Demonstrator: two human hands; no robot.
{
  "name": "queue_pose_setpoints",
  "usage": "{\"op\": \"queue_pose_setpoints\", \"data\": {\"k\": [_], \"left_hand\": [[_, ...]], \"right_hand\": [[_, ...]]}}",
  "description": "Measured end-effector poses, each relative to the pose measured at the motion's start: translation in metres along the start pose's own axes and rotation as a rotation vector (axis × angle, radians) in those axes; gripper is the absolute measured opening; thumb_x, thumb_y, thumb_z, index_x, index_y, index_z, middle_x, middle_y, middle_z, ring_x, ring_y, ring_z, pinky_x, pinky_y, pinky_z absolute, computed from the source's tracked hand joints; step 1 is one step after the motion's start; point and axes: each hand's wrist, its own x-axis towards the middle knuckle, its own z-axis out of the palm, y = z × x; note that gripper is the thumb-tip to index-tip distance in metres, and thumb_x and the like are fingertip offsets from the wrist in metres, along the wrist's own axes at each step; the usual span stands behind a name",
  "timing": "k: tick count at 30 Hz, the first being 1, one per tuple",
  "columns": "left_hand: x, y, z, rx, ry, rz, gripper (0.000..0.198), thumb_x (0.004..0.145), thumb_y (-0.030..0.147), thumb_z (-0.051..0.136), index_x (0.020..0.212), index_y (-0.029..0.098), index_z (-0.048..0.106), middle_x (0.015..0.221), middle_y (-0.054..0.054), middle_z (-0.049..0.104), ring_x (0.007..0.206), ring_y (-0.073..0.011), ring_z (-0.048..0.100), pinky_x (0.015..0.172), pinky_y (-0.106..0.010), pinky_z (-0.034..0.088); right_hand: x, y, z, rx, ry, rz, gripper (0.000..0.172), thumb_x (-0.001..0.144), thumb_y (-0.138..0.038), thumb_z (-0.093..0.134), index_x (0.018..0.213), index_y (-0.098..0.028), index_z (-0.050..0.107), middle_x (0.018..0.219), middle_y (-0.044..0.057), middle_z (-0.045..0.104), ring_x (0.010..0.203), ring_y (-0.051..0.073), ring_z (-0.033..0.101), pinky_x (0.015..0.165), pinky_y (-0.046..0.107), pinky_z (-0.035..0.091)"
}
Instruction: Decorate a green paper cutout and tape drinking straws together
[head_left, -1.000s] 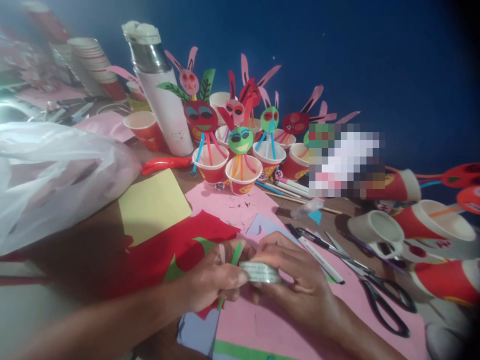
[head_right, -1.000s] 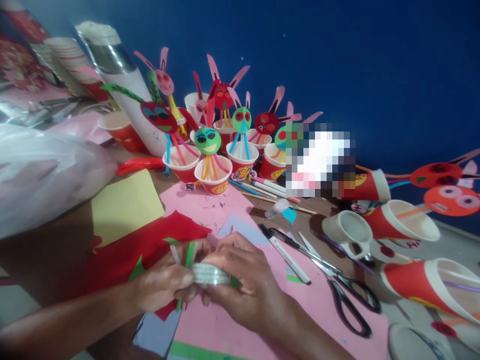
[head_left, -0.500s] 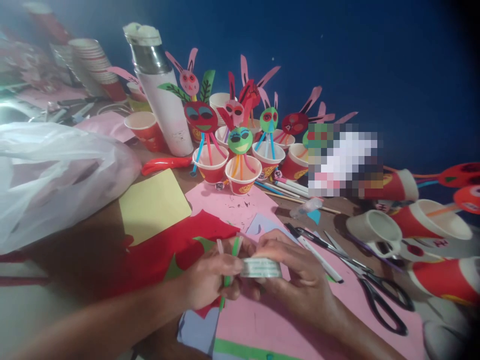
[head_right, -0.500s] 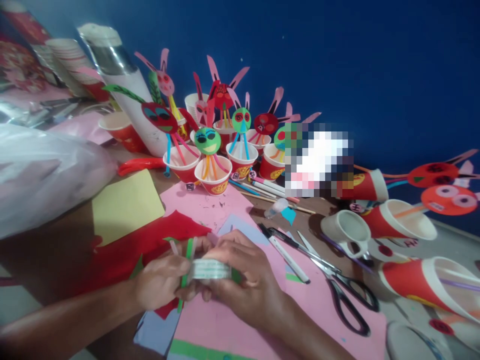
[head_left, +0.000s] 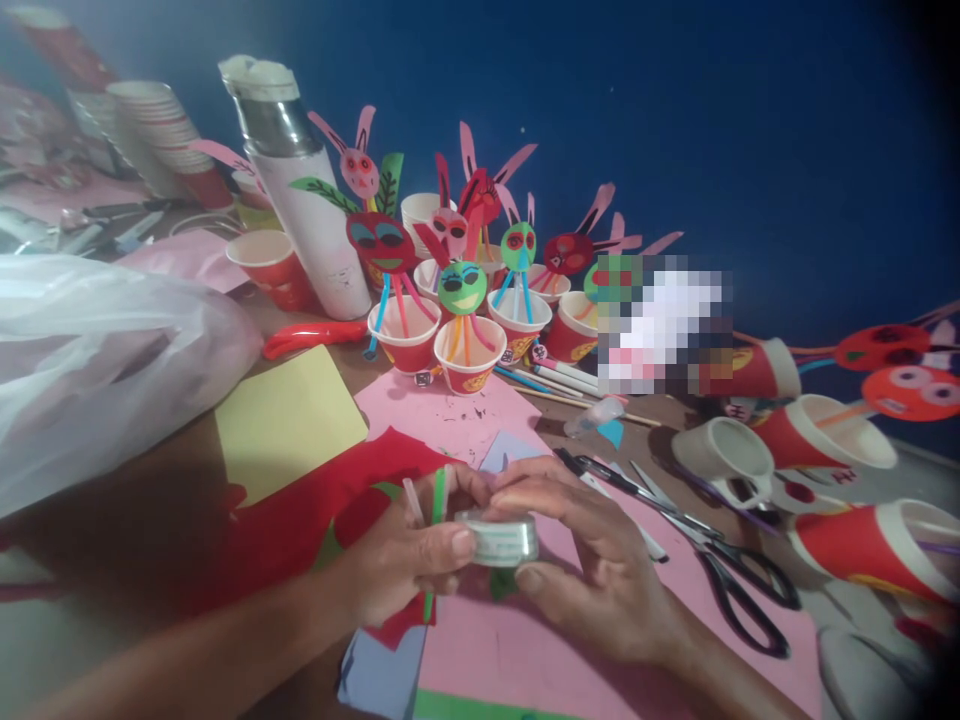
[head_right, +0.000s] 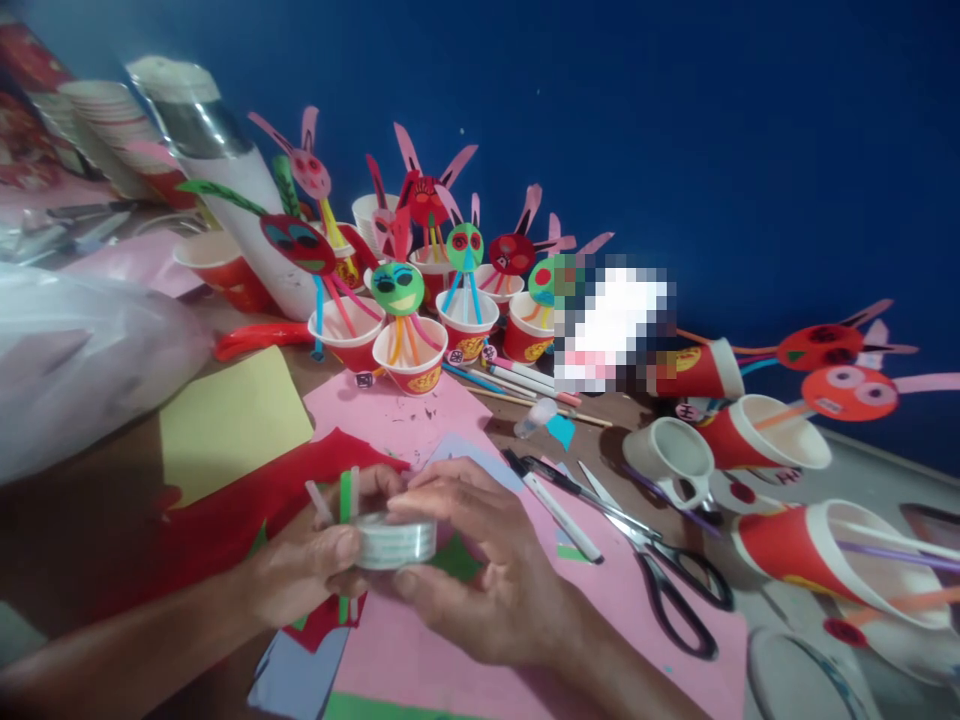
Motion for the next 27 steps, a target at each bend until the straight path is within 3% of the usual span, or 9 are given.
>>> {"op": "queue_pose_setpoints", "data": {"k": [5, 8, 11, 14, 20, 27], "left_hand": [[-0.002, -0.003, -0.004, 0.148, 0.007, 0.047, 0.041, 0.071, 0.047, 0.073, 0.096, 0.02, 0.055, 0.069, 0.004, 0.045, 0.051, -0.0037, 0.031, 0.042, -0.014, 0.024], [-0.002, -0.002, -0.001, 0.17, 0.043, 0.096, 0.035, 0.071, 0.045, 0.074, 0.091, 0.02, 0.058, 0.073, 0.003, 0.048, 0.057, -0.0051, 0.039, 0.049, -0.015, 0.032], [0.0, 0.001, 0.004, 0.187, 0.057, 0.132, 0.032, 0.071, 0.043, 0.075, 0.084, 0.018, 0.06, 0.079, 0.001, 0.051, 0.066, -0.0076, 0.047, 0.058, -0.018, 0.038], [0.002, 0.004, 0.006, 0.22, 0.054, 0.134, 0.032, 0.071, 0.045, 0.075, 0.08, 0.018, 0.061, 0.078, 0.001, 0.051, 0.066, -0.0092, 0.048, 0.059, -0.02, 0.039], [0.004, 0.003, 0.005, 0.379, 0.05, 0.208, 0.03, 0.072, 0.043, 0.072, 0.075, 0.017, 0.058, 0.079, 0.0, 0.049, 0.071, -0.0122, 0.046, 0.061, -0.023, 0.036], [0.002, 0.001, 0.007, 0.48, 0.114, 0.127, 0.035, 0.072, 0.045, 0.071, 0.067, 0.017, 0.05, 0.076, 0.001, 0.048, 0.073, -0.014, 0.047, 0.062, -0.026, 0.036]], "right_hand": [[0.004, -0.011, -0.007, -0.056, -0.009, 0.023, 0.022, 0.077, -0.012, 0.061, 0.097, -0.018, 0.067, 0.086, 0.003, 0.066, 0.091, 0.018, 0.054, 0.079, 0.03, 0.046], [0.006, -0.016, -0.011, -0.119, 0.009, 0.045, 0.021, 0.075, -0.009, 0.059, 0.092, -0.017, 0.068, 0.082, 0.003, 0.065, 0.085, 0.017, 0.053, 0.075, 0.029, 0.046], [0.008, -0.017, -0.015, -0.168, -0.027, 0.078, 0.021, 0.076, -0.008, 0.058, 0.093, -0.017, 0.067, 0.086, 0.003, 0.067, 0.088, 0.017, 0.056, 0.081, 0.031, 0.044], [0.009, -0.018, -0.017, -0.184, -0.06, 0.124, 0.019, 0.078, -0.01, 0.058, 0.093, -0.017, 0.067, 0.087, 0.002, 0.068, 0.085, 0.016, 0.058, 0.081, 0.033, 0.043], [0.004, -0.02, -0.012, -0.168, -0.105, 0.263, 0.018, 0.073, -0.008, 0.056, 0.086, -0.019, 0.063, 0.081, 0.0, 0.066, 0.073, 0.014, 0.057, 0.066, 0.028, 0.044], [-0.002, -0.021, -0.004, -0.145, -0.091, 0.292, 0.015, 0.072, -0.006, 0.051, 0.074, -0.021, 0.054, 0.076, -0.001, 0.061, 0.071, 0.014, 0.057, 0.065, 0.026, 0.044]]}}
